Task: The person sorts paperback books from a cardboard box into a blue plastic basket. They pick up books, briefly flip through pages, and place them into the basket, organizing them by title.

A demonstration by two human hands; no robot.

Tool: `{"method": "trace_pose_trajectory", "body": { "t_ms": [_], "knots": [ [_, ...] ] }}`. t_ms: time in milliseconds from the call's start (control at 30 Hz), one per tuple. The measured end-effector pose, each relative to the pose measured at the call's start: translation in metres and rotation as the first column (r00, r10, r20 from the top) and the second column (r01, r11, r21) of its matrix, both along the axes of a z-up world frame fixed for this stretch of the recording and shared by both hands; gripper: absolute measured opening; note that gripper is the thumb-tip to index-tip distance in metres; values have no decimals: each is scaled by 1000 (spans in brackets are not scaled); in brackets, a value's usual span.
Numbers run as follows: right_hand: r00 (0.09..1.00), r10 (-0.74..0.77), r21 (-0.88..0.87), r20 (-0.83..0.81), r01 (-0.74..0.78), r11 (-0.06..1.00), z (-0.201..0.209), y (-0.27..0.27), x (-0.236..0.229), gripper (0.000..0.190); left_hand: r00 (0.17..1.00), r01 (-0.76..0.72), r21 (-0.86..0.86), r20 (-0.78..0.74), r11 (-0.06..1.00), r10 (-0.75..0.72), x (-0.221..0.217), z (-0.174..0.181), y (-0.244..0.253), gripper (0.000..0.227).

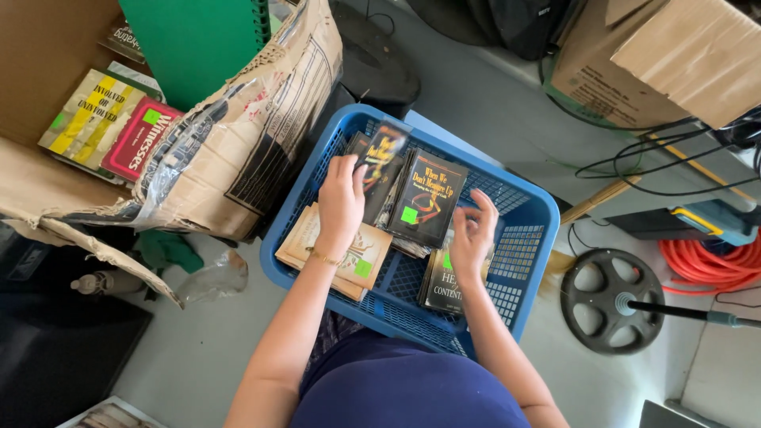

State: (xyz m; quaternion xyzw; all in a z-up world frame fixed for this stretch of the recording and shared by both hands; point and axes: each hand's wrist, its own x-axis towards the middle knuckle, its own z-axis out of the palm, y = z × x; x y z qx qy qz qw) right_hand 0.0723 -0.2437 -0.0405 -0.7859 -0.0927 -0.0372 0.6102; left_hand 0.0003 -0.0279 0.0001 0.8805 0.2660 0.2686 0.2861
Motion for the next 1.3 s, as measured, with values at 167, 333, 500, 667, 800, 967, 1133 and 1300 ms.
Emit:
{"method": "trace_pose_trajectory", "body": {
  "t_ms": [167,333,500,667,800,967,1133,1300],
  "knots": [
    [911,382,252,-155,-338,907,-4,10,1,24,910,266,-67,348,962,-228,26,-25,-33,29],
    [934,169,-19,-314,-184,983,-32,-16,25,18,979,201,-116,54,973,-196,21,-65,-12,32],
    [966,12,-365,-259,-109,925,-57,-27,34,33,896,-7,160,-438,987,77,14,-93,27,60],
    [988,112,-337,-109,-143,930,-40,-19,28,45,877,-130,522,-335,843,343,14,-111,23,19],
    [983,126,-294,-134,-161,942,-26,-15,19,48,860,-153,564,-329,812,390,14,-117,21,19],
    [969,102,-242,-226,-157,958,-39,-19,20,47,866,-192,414,-355,890,351,20,-133,27,48],
    [960,66,-207,-271,-125,970,-61,-21,26,42,888,-144,376,-360,915,288,9,-89,16,32],
    [966,28,-248,-258,-94,964,-42,-18,18,39,958,-35,176,-275,984,84,-6,-70,11,28]
  ]
}}
